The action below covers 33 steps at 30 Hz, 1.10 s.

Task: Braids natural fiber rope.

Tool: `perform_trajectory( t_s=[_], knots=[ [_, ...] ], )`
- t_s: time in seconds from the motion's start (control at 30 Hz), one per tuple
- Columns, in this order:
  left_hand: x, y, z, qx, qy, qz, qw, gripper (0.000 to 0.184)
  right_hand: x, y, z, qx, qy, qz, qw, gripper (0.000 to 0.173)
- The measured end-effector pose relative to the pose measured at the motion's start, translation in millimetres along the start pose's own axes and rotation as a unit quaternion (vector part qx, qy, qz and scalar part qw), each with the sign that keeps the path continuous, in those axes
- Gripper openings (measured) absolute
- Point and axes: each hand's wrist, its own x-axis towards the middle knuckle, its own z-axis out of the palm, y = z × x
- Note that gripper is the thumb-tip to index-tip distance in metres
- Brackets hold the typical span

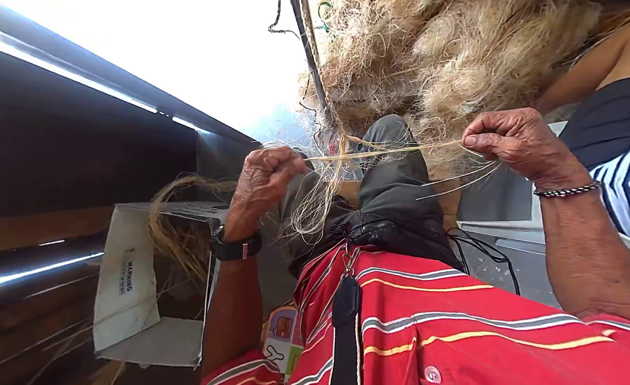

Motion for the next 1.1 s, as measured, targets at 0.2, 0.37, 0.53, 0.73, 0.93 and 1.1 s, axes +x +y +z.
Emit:
perform_trajectory(
  t_s=[0.2, 0.37, 0.53, 0.73, 0.93, 1.1],
  knots=[
    [13, -8, 2, 0.026, 0.006, -0.057, 0.998, 0.023, -11, 24, -17, 0.034, 0.025, 0.049, 0.998, 0.011],
    [25, 0, 6, 0.042, 0.002, -0.066, 0.997, 0.025, -18, 41, -16, 0.051, 0.016, 0.086, 0.995, 0.012],
    [49, 4, 16, 0.096, -0.035, -0.047, 0.994, 0.022, -36, 57, -12, -0.048, -0.061, 0.158, 0.984, 0.004],
    [47, 36, 74, 0.124, -0.100, -0.012, 0.987, 0.021, -17, -16, 52, -0.106, -0.030, -0.001, 0.994, 0.046],
    [45, 35, 94, 0.102, -0.105, 0.026, 0.989, 0.019, 6, -40, 124, 0.153, -0.081, -0.042, 0.984, 0.022],
    [47, 26, 66, 0.064, -0.110, 0.020, 0.992, 0.020, -3, -23, 109, 0.115, -0.038, -0.048, 0.991, 0.014]
  ],
)
